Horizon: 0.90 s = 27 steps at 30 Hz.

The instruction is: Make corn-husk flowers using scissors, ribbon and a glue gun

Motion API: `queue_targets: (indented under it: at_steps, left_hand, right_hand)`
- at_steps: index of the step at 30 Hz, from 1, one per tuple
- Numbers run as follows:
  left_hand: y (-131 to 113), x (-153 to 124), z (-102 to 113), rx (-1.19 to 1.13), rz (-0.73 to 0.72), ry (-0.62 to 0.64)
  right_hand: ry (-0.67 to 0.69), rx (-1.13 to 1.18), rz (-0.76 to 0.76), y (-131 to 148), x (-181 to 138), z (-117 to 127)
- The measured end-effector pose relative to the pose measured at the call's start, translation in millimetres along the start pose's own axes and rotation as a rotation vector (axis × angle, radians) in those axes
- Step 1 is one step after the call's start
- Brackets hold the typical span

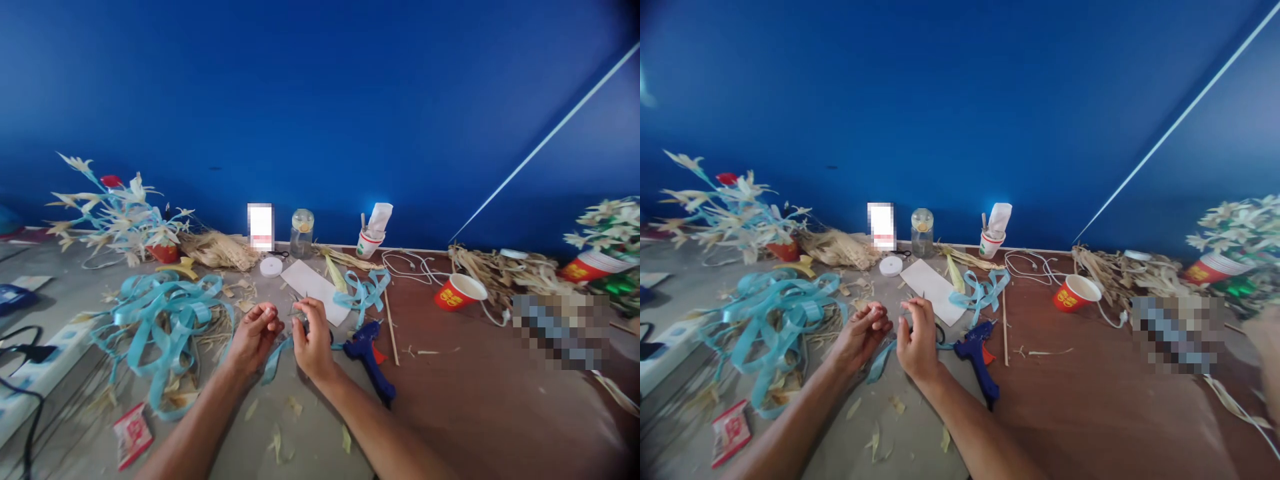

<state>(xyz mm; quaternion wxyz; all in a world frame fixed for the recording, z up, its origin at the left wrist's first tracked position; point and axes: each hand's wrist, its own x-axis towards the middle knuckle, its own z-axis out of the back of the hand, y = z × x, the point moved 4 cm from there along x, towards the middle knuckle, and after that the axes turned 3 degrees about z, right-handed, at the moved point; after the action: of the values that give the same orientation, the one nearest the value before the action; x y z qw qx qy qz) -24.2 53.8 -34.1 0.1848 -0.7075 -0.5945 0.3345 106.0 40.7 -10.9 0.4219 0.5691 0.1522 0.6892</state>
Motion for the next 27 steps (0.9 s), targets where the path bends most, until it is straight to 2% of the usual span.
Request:
queue_targets:
  at_steps: [11, 15, 22, 27]
  left_hand:
    - [7, -1, -1, 0.082, 0.026, -0.016]
    - [6, -2, -3, 0.123, 0.014, -0.023]
    - [6, -2, -5, 0.181, -0.01, -0.026]
    - [7, -4, -5, 0.204, -0.017, -0.007]
  right_hand:
    - [0.008, 0.024, 0.015, 4, 1, 1]
    - [-0.018, 0.014, -0.036, 2, -1, 1]
    - [0.072, 0.034, -0.156, -6, -5, -4]
    - [0.122, -0.002, -0.173, -6, -5, -6]
